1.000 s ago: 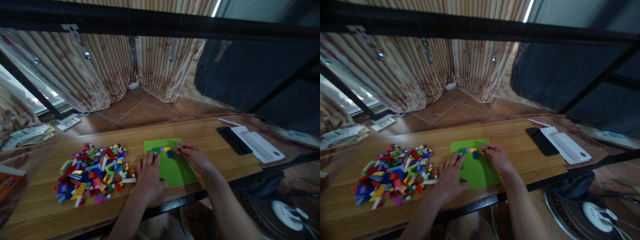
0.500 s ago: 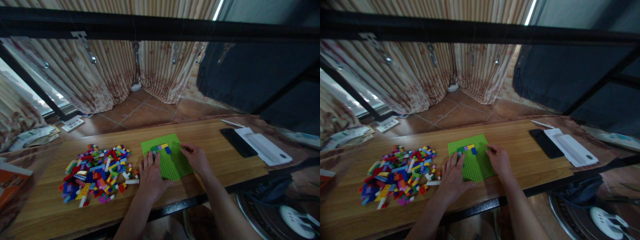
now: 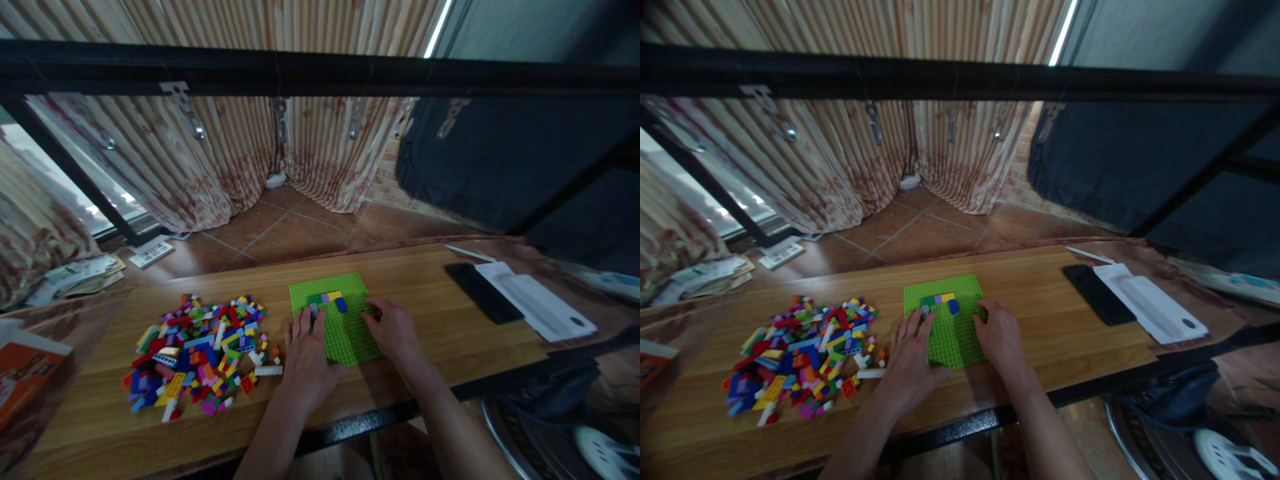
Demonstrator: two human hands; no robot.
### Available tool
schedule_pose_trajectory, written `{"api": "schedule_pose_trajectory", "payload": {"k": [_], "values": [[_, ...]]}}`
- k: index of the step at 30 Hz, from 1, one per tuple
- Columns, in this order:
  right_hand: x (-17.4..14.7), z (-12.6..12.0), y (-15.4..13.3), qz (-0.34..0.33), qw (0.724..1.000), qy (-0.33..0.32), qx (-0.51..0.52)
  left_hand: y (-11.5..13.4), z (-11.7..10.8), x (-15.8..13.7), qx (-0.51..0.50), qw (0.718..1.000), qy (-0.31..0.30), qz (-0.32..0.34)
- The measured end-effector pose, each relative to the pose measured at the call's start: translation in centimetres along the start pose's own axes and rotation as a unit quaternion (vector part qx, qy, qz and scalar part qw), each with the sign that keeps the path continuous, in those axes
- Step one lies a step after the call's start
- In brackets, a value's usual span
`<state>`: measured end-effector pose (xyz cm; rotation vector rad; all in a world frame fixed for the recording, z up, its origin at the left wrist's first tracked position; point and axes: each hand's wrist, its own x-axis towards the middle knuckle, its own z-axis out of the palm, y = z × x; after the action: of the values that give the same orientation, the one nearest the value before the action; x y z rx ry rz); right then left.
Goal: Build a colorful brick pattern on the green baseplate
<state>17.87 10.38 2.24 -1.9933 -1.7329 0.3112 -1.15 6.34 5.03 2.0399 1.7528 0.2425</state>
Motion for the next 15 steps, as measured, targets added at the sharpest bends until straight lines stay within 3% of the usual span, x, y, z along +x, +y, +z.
{"api": "schedule_pose_trajectory", "payload": {"k": [15], "values": [[-1.2, 1.4, -3.0, 0.006, 0.995, 0.000, 0.099, 0.0, 0.1, 0.3, -0.012, 1.000, -0.009, 0.004]]}}
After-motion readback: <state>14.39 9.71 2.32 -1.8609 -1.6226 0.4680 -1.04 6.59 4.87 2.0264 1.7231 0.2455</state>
